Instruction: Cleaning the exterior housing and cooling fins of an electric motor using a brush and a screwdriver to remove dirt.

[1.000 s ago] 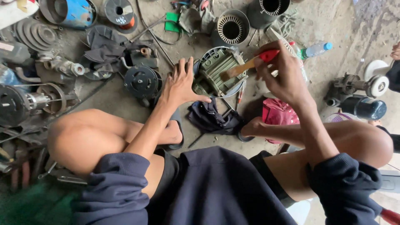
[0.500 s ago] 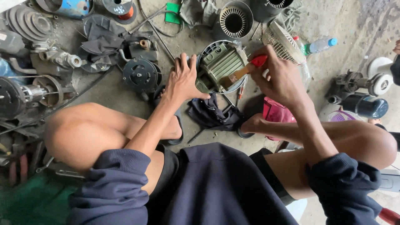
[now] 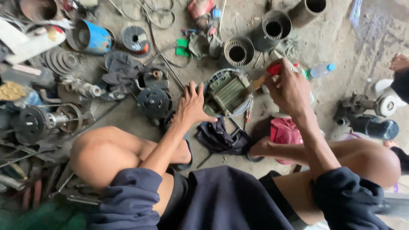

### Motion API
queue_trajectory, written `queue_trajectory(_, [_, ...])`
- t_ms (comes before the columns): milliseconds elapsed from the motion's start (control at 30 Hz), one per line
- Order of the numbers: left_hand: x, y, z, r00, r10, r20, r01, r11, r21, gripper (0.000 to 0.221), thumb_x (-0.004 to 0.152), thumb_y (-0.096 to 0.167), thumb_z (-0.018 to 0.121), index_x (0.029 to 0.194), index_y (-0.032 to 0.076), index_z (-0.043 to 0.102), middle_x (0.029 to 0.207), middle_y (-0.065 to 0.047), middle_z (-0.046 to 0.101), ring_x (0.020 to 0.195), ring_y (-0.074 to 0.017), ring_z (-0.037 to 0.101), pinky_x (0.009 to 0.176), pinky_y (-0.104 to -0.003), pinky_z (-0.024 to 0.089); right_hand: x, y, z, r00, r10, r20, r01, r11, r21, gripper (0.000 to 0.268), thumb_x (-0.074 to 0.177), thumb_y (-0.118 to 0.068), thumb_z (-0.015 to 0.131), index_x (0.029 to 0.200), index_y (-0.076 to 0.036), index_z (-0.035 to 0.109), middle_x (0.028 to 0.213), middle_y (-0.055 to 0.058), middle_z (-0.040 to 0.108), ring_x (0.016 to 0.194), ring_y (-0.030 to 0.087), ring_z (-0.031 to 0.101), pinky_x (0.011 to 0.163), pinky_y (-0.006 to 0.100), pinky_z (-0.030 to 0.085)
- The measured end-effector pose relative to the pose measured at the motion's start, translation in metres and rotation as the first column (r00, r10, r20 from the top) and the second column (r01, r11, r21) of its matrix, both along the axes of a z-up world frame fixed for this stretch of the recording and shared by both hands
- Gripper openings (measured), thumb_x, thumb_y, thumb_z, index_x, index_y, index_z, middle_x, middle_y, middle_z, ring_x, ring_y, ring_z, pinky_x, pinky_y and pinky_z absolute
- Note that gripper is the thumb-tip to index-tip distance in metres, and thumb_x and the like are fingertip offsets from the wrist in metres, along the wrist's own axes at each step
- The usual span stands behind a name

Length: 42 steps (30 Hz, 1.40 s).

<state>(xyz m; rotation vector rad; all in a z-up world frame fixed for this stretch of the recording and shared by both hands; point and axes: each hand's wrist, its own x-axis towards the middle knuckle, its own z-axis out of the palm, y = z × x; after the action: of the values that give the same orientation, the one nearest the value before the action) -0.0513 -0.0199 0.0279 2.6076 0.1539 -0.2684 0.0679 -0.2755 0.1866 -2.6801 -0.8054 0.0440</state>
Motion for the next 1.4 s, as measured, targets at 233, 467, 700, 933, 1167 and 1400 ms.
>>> queue_trajectory(233, [0.005,0.000,-0.021,1.000,-0.017,-0.011,0.017,1.000,0.011,0.150,0.033,0.079,0.088,0.148,0.000,0.032,0.131,-0.021,0.034,0.124,-0.0493,0.043,0.091,-0.061,0.054,-0.013,0.006,0.010,0.945,0.070,-0.320,0.062,0.921,0.384,0.032,0.094,-0.006,0.054,0.125,-0.011,0.052,0.074,0.009,0.072,0.062,0.026,0.072,0.059,0.036,0.054])
queue_trajectory(467, [0.006,0.004,-0.015,0.996,-0.005,-0.085,0.004,1.000,-0.013,0.149,0.037,0.076,0.089,0.151,0.001,0.030,0.135,-0.020,0.033,0.129,-0.0487,0.041,0.094,-0.061,0.053,-0.002,0.003,0.008,0.998,-0.014,0.055,0.016,0.999,-0.045,0.027,0.096,-0.029,0.063,0.122,-0.024,0.054,0.075,0.009,0.073,0.071,0.039,0.073,0.068,0.052,0.058])
queue_trajectory(700, [0.007,0.005,-0.005,0.993,0.005,-0.122,-0.007,1.000,-0.021,0.147,0.037,0.074,0.088,0.152,0.003,0.029,0.136,-0.018,0.031,0.131,-0.0477,0.041,0.096,-0.061,0.053,-0.010,0.003,-0.029,0.960,0.213,-0.182,-0.185,0.970,0.155,0.035,0.092,-0.031,0.066,0.123,-0.017,0.056,0.068,0.013,0.073,0.067,0.042,0.073,0.066,0.056,0.059])
queue_trajectory(933, [0.008,0.009,-0.013,0.993,-0.020,-0.113,0.020,1.000,-0.002,0.146,0.041,0.076,0.087,0.152,0.002,0.029,0.136,-0.018,0.032,0.131,-0.0476,0.042,0.098,-0.058,0.053,0.020,-0.016,-0.015,0.990,-0.092,0.109,0.095,0.995,-0.024,0.030,0.098,-0.022,0.061,0.126,-0.017,0.053,0.074,0.014,0.073,0.066,0.043,0.072,0.066,0.052,0.058])
queue_trajectory(1167, [0.008,0.008,-0.011,0.993,-0.018,-0.120,0.020,1.000,0.012,0.145,0.040,0.074,0.089,0.151,0.001,0.030,0.134,-0.019,0.033,0.129,-0.0494,0.044,0.098,-0.058,0.053,-0.031,0.016,0.010,0.975,0.192,-0.113,-0.155,0.948,0.277,0.032,0.091,-0.020,0.067,0.122,-0.014,0.056,0.077,0.016,0.072,0.067,0.039,0.073,0.060,0.051,0.059])
queue_trajectory(1400, [0.005,0.004,0.011,0.992,0.015,-0.125,-0.019,0.999,-0.029,0.139,0.043,0.065,0.093,0.150,0.000,0.031,0.138,-0.021,0.031,0.134,-0.0502,0.041,0.099,-0.060,0.050,-0.015,-0.007,-0.054,0.957,0.279,0.082,-0.285,0.955,0.081,0.040,0.092,-0.029,0.072,0.121,-0.007,0.055,0.066,0.011,0.069,0.060,0.036,0.071,0.057,0.051,0.057])
